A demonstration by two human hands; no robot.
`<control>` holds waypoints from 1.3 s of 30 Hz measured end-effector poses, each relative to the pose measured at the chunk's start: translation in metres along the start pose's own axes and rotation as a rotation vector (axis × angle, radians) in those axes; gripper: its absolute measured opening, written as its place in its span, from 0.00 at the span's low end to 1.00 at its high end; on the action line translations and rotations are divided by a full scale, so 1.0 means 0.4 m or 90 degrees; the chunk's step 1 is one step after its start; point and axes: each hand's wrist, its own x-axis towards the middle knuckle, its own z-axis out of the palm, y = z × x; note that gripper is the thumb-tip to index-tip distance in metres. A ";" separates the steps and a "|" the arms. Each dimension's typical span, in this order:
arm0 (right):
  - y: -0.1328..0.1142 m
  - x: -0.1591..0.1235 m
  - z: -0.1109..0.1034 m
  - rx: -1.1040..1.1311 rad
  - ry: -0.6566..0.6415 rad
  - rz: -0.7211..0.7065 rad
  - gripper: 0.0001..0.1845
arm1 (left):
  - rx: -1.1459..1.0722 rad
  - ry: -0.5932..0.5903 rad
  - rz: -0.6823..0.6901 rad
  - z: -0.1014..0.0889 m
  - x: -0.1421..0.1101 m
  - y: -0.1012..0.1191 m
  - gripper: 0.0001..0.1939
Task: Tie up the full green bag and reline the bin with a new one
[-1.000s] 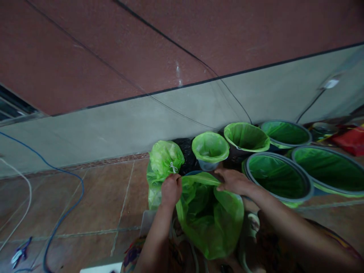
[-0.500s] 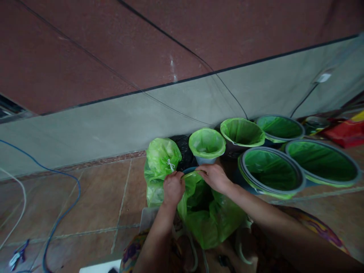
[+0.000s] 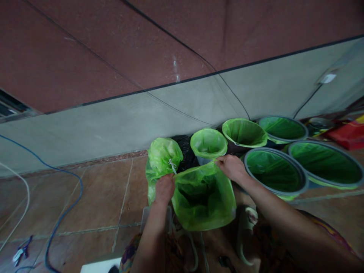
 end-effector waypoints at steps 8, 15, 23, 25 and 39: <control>0.029 -0.002 -0.004 -0.053 -0.072 -0.002 0.14 | 0.024 -0.005 -0.024 -0.007 0.000 -0.006 0.16; -0.056 -0.062 0.064 0.044 0.061 -0.277 0.41 | -0.021 0.011 0.076 0.019 -0.003 0.061 0.15; -0.109 -0.053 0.082 -0.022 -0.001 -0.320 0.18 | -0.042 0.019 0.105 0.047 -0.002 0.079 0.15; -0.097 -0.049 0.079 -0.029 -0.012 -0.290 0.19 | -0.037 0.011 0.102 0.051 0.000 0.068 0.16; -0.021 -0.032 0.033 -0.026 -0.053 -0.118 0.18 | 0.012 -0.009 -0.019 0.033 0.011 0.001 0.16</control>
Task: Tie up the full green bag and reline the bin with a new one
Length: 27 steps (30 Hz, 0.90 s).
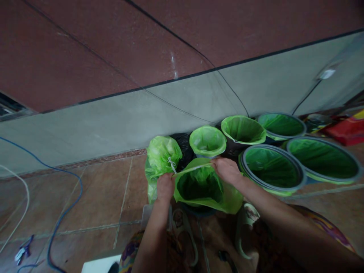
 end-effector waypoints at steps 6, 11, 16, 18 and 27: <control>0.000 -0.003 -0.015 -0.016 -0.021 0.026 0.18 | -0.001 -0.009 -0.057 -0.006 0.004 -0.014 0.17; 0.005 -0.005 -0.009 -0.014 0.001 0.015 0.19 | -0.115 -0.013 -0.034 -0.023 0.007 -0.008 0.18; 0.023 0.001 -0.014 -0.005 0.026 0.036 0.20 | -0.109 -0.006 -0.067 -0.026 0.011 -0.016 0.18; 0.031 0.004 -0.021 -0.011 0.025 0.066 0.21 | -0.082 -0.006 -0.067 -0.024 0.010 -0.022 0.17; 0.063 0.008 -0.034 -0.074 0.022 0.100 0.20 | -0.019 -0.022 -0.073 -0.045 0.000 -0.039 0.18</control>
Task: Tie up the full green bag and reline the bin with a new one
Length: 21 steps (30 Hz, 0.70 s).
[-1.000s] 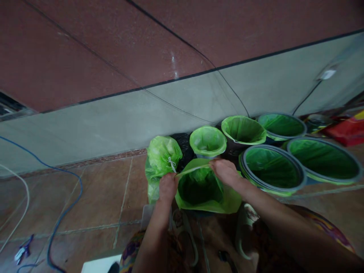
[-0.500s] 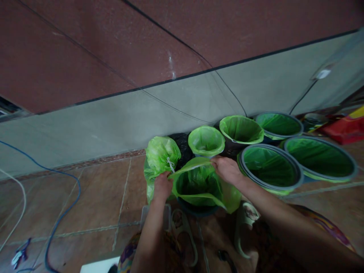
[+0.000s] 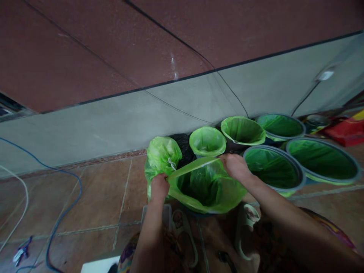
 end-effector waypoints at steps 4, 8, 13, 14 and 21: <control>0.017 0.005 0.001 -0.035 -0.003 0.004 0.20 | 0.014 -0.010 -0.044 -0.006 0.001 -0.025 0.20; 0.017 -0.002 0.014 -0.012 0.046 0.027 0.17 | 0.037 -0.037 -0.067 0.000 0.003 -0.040 0.19; -0.032 -0.036 0.033 0.055 0.220 -0.081 0.26 | 0.065 -0.067 -0.066 0.003 -0.001 -0.029 0.17; -0.045 -0.043 0.039 0.072 0.226 -0.126 0.25 | 0.065 -0.072 -0.058 0.003 -0.004 -0.028 0.17; -0.122 -0.028 0.132 0.111 -0.088 -0.258 0.14 | 0.081 -0.145 0.027 0.037 -0.062 -0.021 0.16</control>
